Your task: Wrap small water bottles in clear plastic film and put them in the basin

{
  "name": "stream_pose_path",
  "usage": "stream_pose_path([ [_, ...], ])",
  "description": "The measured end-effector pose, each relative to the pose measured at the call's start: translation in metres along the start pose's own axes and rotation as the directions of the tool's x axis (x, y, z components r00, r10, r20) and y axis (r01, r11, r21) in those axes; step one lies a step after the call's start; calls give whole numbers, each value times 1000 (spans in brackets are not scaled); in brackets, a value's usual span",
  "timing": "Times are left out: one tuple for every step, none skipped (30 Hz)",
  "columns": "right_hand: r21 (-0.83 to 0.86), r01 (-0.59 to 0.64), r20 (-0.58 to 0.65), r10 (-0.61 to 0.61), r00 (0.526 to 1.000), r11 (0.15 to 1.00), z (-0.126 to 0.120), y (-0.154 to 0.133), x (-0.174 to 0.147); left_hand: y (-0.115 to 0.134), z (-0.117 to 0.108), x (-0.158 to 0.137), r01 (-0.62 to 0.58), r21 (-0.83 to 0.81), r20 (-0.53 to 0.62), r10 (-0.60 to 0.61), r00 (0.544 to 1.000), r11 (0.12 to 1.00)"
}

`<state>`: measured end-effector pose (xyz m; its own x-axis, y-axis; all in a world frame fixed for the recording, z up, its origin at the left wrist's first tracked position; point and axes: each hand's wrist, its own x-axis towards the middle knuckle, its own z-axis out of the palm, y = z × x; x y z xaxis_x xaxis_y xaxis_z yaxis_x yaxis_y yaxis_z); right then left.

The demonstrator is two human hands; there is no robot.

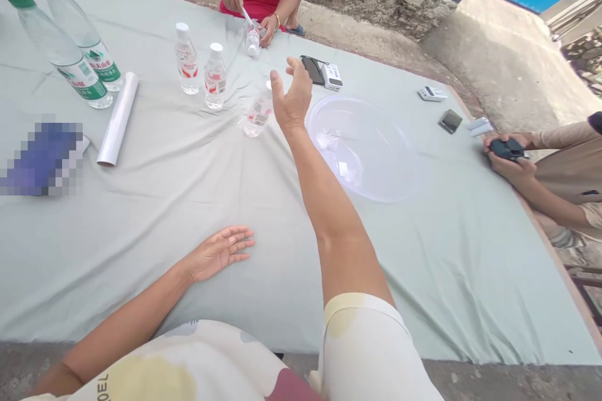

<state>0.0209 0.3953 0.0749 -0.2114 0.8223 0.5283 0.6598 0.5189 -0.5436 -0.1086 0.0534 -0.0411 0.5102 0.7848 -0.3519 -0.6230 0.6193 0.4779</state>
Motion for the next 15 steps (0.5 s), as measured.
stream_pose_path([
  [-26,56,10,-55,998,998,-2,-8,4,0,0,0,2,-2,0,-2,1000,1000],
  [-48,105,41,-103,994,993,-1,-19,10,0,1,0,2,-3,1,-2,1000,1000],
  [-61,149,83,-143,986,987,3,-30,17,0,1,0,0,-4,2,0,1000,1000],
  [-61,185,129,-176,976,981,11,-42,25,0,1,0,-4,-4,4,4,1000,1000],
  [-51,208,170,-197,966,977,22,-54,34,0,0,0,-7,-1,8,7,1000,1000],
  [-32,218,205,-207,957,975,35,-65,44,0,0,0,-10,4,13,10,1000,1000],
  [-8,212,234,-204,951,977,49,-74,54,0,-1,0,-11,11,19,11,1000,1000],
  [18,191,262,-189,947,981,62,-81,63,0,-1,0,-11,18,23,10,1000,1000],
  [41,159,291,-164,943,986,75,-86,70,0,-2,0,-9,22,28,9,1000,1000],
  [57,125,316,-137,939,990,86,-89,75,-1,-3,0,-7,24,33,6,999,1000],
  [64,97,333,-113,936,993,94,-91,77,-1,-3,1,-7,24,36,6,999,1000],
  [63,80,342,-96,935,995,98,-92,78,-1,-4,1,-5,22,38,4,999,1000],
  [58,75,347,-91,933,995,99,-92,75,-1,-4,1,-3,20,39,2,999,1000],
  [52,83,355,-96,930,995,97,-93,70,-2,-4,2,-2,20,38,1,999,1000],
  [48,98,370,-109,923,994,92,-95,62,-2,-5,2,-1,19,36,0,999,1000],
])
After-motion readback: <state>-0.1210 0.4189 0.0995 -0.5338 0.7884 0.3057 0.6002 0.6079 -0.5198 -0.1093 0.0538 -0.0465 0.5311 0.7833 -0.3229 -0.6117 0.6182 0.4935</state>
